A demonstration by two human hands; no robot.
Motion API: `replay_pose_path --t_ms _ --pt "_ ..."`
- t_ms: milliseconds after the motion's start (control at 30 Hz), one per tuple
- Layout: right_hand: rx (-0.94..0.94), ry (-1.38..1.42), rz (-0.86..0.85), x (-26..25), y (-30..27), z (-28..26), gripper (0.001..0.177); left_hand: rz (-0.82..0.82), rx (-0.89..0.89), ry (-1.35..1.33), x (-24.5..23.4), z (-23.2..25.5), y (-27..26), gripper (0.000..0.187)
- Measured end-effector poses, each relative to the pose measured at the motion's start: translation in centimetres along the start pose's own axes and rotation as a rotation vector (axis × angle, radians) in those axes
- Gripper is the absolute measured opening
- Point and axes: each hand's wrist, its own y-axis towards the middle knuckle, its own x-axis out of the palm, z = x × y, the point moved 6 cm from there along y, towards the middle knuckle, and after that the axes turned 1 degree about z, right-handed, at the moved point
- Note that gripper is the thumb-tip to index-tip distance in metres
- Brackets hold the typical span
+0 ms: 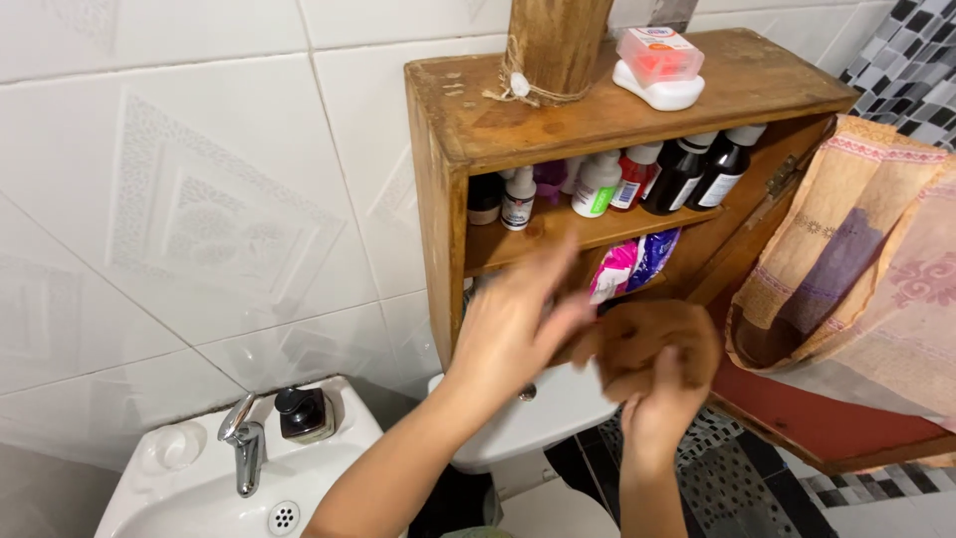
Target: Organizing various hygiene and medicinal products inside a bathroom cabinet.
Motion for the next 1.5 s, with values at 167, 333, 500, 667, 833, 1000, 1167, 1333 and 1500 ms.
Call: replay_pose_path --t_ms 167,333,500,667,833,1000,1167,1333,1500 --pt "-0.003 0.188 0.074 -1.8 -0.2 0.8 0.049 0.543 0.117 0.371 1.9 -0.9 6.1 0.043" --pt "0.032 0.101 0.071 -1.7 0.2 1.4 0.053 0.332 -0.331 0.393 5.9 -9.1 8.2 0.028" --pt "-0.03 -0.055 -0.091 1.6 3.0 -1.7 0.056 0.514 -0.118 0.294 4.5 -7.6 6.8 0.031" --pt "-0.255 -0.468 -0.159 6.2 7.1 -3.5 0.052 0.602 0.234 0.255 2.9 -1.4 1.3 0.049" --pt "-0.547 -0.936 -0.241 12.6 7.6 -3.5 0.045 0.532 0.237 0.091 1.9 -2.5 -7.3 0.059" --pt "-0.585 -1.154 -0.378 16.5 7.3 -3.8 0.042 0.467 0.092 0.003 -0.2 -6.4 -12.4 0.064" --pt "-0.568 -1.159 -0.529 19.5 3.2 -2.7 0.032 0.487 0.059 -0.091 -1.1 -6.5 -12.7 0.061" --pt "-0.599 -0.97 -0.566 18.6 2.5 -2.1 0.029 0.437 0.179 -0.133 -0.6 -4.8 -10.4 0.062" --pt "-0.596 -0.938 -0.51 14.2 5.5 -1.1 0.045 0.364 0.372 -0.135 -0.1 -1.1 -6.7 0.06"
